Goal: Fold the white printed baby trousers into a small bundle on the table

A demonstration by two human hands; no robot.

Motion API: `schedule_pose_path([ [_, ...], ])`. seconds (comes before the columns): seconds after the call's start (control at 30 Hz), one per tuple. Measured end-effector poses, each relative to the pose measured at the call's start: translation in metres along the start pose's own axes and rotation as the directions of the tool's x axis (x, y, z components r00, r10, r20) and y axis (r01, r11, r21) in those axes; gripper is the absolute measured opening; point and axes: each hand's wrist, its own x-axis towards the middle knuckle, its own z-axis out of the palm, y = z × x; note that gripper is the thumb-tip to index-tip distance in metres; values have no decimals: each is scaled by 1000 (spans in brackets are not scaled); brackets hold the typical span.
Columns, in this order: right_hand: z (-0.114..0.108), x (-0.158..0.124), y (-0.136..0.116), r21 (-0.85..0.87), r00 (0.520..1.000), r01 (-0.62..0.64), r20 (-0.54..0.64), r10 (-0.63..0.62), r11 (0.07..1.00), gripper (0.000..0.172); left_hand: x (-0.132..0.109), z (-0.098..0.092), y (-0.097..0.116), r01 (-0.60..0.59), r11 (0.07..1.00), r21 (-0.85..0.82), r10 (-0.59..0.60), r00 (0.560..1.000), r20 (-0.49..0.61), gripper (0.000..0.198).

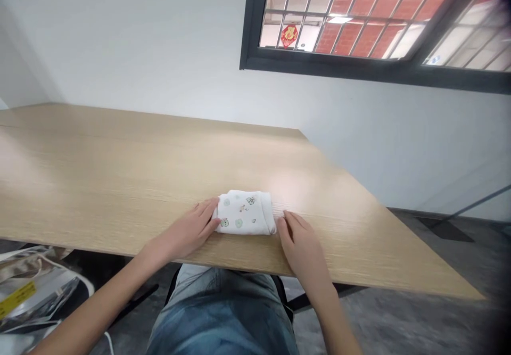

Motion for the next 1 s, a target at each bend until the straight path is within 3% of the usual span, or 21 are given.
schedule_pose_path([
  [0.1,0,-27,-8,36,993,-33,-109,36,999,29,14,-12,5,80,996,-47,-80,997,5,46],
  [0.23,11,-51,-37,-25,997,53,-57,-54,998,24,62,-16,18,82,997,4,-82,996,28,43],
  [0.33,16,-44,-44,-143,999,20,-38,-26,990,27,83,-15,24,57,998,-27,-54,993,103,29],
  [0.43,11,-19,-38,-182,997,2,82,13,983,29,71,-8,26,105,992,-62,-100,992,80,29],
  [0.63,7,20,-38,-168,953,-14,296,64,986,24,18,23,31,194,963,-186,-224,962,-156,29],
  [0.8,15,21,-47,-218,956,-37,276,98,975,22,11,30,32,225,918,-327,-302,931,-205,22],
  [1.0,17,18,-47,-291,965,-12,248,87,957,21,12,31,34,176,873,-455,-285,941,-184,18],
])
